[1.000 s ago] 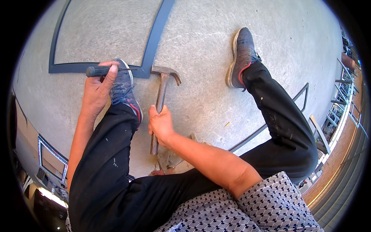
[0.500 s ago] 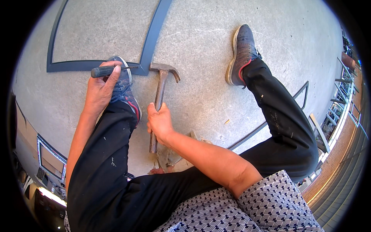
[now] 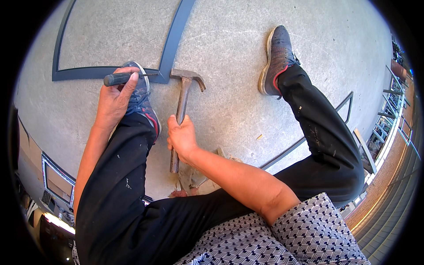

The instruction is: The person sits on the floor and uses a hammer and a chisel-like tool to assemble a window frame. They repeatedly strike the frame corners to secure the joints and adjust the frame's position on the ground.

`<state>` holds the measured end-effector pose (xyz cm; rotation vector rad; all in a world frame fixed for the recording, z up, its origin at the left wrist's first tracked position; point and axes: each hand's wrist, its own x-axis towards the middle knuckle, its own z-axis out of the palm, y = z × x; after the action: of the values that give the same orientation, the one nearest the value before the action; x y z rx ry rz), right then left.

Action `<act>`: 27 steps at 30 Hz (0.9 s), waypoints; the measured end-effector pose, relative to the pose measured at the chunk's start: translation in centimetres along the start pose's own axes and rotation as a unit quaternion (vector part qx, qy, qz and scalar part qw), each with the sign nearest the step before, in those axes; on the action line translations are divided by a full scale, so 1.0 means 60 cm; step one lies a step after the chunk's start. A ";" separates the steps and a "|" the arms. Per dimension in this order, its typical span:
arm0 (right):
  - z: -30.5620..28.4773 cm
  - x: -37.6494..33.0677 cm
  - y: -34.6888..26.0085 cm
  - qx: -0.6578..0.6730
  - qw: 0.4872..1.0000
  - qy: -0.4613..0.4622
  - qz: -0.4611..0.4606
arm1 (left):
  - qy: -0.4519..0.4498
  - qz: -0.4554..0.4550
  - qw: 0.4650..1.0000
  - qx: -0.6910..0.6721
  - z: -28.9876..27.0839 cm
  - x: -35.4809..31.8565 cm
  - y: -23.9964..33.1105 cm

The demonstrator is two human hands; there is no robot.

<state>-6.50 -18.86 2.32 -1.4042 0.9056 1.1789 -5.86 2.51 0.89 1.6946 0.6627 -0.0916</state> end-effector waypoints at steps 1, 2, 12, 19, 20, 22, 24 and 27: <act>-0.001 -0.001 0.000 0.004 1.000 -0.005 0.001 | 0.003 0.001 1.000 0.005 0.001 0.000 0.000; -0.001 -0.001 0.000 0.003 1.000 -0.003 0.001 | 0.005 0.003 1.000 0.009 0.002 0.000 0.000; -0.001 0.000 0.000 0.007 1.000 -0.006 0.003 | -0.009 0.023 0.999 0.036 0.004 0.002 0.001; -0.003 0.001 0.003 0.011 1.000 -0.009 0.004 | -0.020 0.042 0.998 0.031 0.008 0.003 0.002; -0.003 0.002 0.004 0.009 1.000 -0.007 0.002 | -0.021 0.045 0.998 0.039 0.007 0.003 0.002; -0.002 0.004 0.005 0.005 1.000 -0.004 -0.002 | -0.021 0.034 0.998 0.042 0.008 0.000 0.009; -0.003 0.004 0.006 0.006 1.000 -0.004 -0.002 | -0.021 0.031 0.998 0.046 0.008 0.000 0.011; -0.002 0.002 0.003 0.010 1.000 -0.003 0.000 | -0.020 0.038 0.998 0.051 0.009 0.000 0.011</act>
<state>-6.62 -19.01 2.17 -1.3835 0.9104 1.1718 -5.36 1.97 1.35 1.8104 0.5708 -0.1079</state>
